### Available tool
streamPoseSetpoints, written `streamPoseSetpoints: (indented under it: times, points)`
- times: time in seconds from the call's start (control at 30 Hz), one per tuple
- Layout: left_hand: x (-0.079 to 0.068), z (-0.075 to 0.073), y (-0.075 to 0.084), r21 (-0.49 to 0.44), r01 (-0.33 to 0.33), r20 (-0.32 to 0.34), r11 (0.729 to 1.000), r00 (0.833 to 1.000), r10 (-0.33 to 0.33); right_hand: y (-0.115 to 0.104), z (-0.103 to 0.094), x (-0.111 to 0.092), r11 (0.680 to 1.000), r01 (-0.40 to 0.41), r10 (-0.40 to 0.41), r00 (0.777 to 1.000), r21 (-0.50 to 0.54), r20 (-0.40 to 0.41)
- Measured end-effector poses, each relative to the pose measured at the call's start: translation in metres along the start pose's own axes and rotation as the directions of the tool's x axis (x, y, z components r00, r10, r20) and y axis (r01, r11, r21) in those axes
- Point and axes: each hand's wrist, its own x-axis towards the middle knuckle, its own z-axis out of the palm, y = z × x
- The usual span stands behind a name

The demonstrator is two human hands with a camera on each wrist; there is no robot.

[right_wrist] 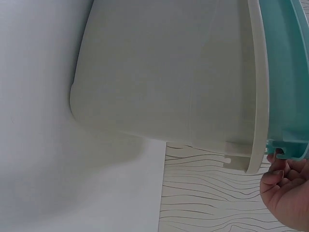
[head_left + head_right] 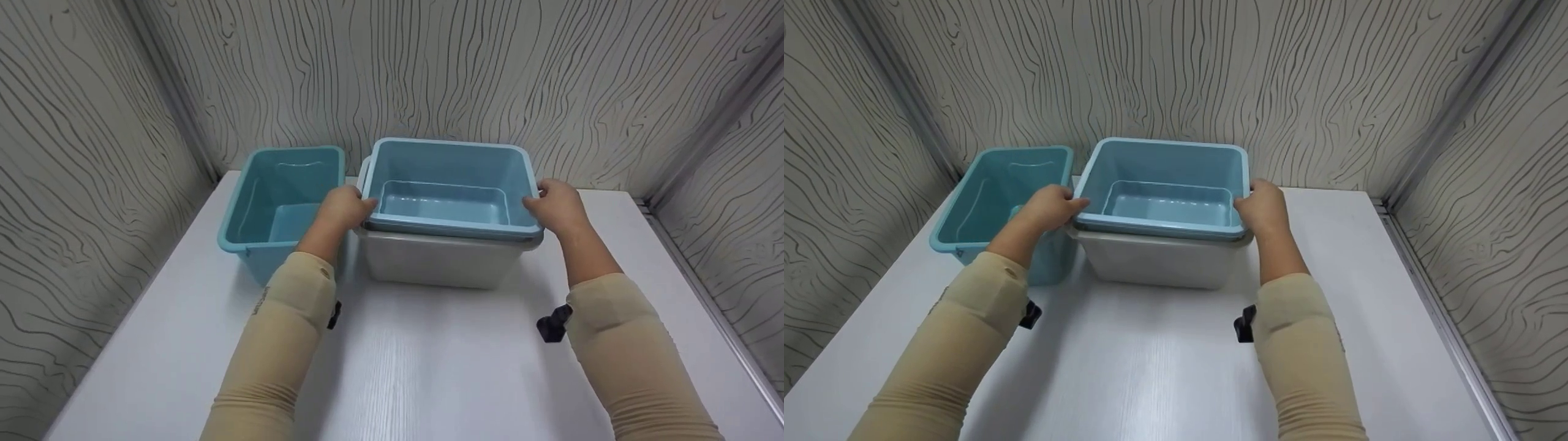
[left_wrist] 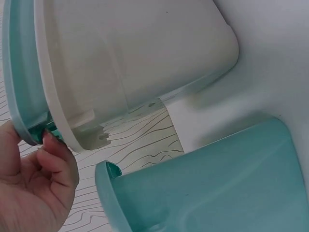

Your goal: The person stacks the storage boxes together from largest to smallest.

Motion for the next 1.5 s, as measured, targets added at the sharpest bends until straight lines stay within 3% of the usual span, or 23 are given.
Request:
streamPoseSetpoints:
  times: [0.43,0.9,1.13,1.5]
  points:
    - [0.003,0.007,0.003,0.184,0.075,-0.029,0.980,0.997,-0.071,0.003,0.011,0.004,0.999,-0.016,0.016,1.000,-0.039,0.002]
    - [0.007,0.013,0.002,0.391,0.016,-0.087,0.920,0.996,0.019,0.001,0.016,0.006,0.999,-0.035,0.035,0.999,-0.036,0.015]
    - [0.007,0.014,0.002,0.380,0.013,-0.102,0.925,0.994,0.028,0.001,0.017,0.005,0.998,-0.037,0.038,0.999,-0.045,0.004]
    - [0.008,0.016,-0.001,0.435,0.001,-0.098,0.900,0.994,0.046,0.002,0.023,0.004,0.994,0.045,-0.051,0.997,-0.104,-0.055]
